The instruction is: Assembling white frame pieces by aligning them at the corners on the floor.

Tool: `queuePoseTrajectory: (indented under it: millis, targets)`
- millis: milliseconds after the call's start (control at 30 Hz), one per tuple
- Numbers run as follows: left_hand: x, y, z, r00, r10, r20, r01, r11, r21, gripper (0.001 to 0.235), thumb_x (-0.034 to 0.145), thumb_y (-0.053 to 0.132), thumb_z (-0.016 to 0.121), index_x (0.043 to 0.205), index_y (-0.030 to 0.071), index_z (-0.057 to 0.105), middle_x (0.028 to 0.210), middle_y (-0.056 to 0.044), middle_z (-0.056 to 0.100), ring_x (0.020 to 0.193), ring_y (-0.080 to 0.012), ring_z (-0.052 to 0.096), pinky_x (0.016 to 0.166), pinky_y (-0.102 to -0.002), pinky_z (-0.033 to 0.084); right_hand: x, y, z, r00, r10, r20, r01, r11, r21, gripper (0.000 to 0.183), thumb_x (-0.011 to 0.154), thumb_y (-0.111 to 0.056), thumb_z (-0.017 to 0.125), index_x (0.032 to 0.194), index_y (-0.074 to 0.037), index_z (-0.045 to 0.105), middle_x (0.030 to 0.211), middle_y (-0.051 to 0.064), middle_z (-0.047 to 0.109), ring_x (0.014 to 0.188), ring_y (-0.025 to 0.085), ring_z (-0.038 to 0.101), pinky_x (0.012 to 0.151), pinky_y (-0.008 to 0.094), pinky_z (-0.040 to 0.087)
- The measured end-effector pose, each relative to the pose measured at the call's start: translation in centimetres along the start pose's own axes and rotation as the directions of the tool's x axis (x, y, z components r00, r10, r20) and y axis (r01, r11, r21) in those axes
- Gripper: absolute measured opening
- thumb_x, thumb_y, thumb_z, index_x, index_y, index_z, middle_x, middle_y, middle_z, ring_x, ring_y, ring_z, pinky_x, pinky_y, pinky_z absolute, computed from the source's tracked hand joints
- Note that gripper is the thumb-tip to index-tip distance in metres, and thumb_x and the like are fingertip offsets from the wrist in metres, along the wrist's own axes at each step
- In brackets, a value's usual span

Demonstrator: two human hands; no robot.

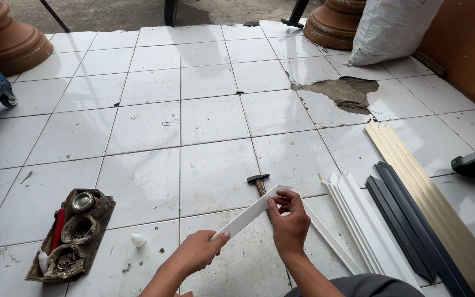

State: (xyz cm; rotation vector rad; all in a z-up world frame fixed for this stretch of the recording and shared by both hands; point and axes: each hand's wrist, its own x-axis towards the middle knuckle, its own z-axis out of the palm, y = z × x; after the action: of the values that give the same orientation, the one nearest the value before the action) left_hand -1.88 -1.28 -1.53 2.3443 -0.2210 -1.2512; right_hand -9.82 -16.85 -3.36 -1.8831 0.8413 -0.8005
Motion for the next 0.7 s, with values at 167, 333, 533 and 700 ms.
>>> queuePoseTrajectory:
  millis: [167, 333, 533, 700]
  targets:
    - [0.6, -0.2, 0.1, 1.000, -0.007, 0.019, 0.007, 1.000, -0.008, 0.044, 0.088, 0.052, 0.042, 0.078, 0.013, 0.060, 0.056, 0.003, 0.049, 0.046, -0.0049, 0.041, 0.044, -0.017, 0.030, 0.4, 0.8, 0.3, 0.997, -0.073, 0.019, 0.073, 0.997, -0.004, 0.019, 0.075, -0.011, 0.064, 0.092, -0.009, 0.057, 0.074, 0.001, 0.064, 0.062, 0.010, 0.059, 0.059, 0.022, 0.053]
    - [0.4, 0.0, 0.0, 1.000, 0.024, 0.007, -0.025, 0.999, 0.035, 0.045, 0.088, 0.051, 0.039, 0.093, 0.014, 0.063, 0.067, 0.003, 0.057, 0.056, -0.0046, 0.049, 0.052, -0.018, 0.036, 0.7, -0.1, -0.2, 0.990, 0.106, 0.090, -0.106, 0.994, -0.013, 0.024, 0.076, -0.019, 0.062, 0.098, -0.011, 0.057, 0.079, 0.002, 0.064, 0.072, 0.011, 0.062, 0.063, 0.024, 0.055]
    - [0.2, 0.0, -0.5, 0.995, 0.053, -0.086, -0.026, 0.956, 0.293, 0.045, 0.087, 0.058, 0.032, 0.085, 0.023, 0.061, 0.066, 0.006, 0.058, 0.065, -0.0040, 0.055, 0.059, -0.023, 0.036, 3.0, -0.3, -2.1, 0.722, 0.615, 0.317, -0.677, 0.532, 0.508, 0.054, 0.075, -0.054, 0.049, 0.111, -0.014, 0.050, 0.065, -0.001, 0.032, 0.054, 0.008, 0.030, 0.043, 0.021, 0.021]
    - [0.0, -0.3, -0.8, 0.960, 0.188, -0.208, -0.093, 0.914, 0.396, 0.046, 0.083, 0.057, 0.040, 0.106, 0.022, 0.058, 0.088, 0.003, 0.066, 0.086, -0.0121, 0.061, 0.075, -0.031, 0.045, 3.8, 0.5, -2.5, 0.707, 0.625, 0.331, -0.683, 0.480, 0.551, 0.020, 0.085, -0.029, 0.054, 0.080, -0.011, 0.059, 0.058, -0.002, 0.032, 0.054, 0.010, 0.030, 0.043, 0.022, 0.023]
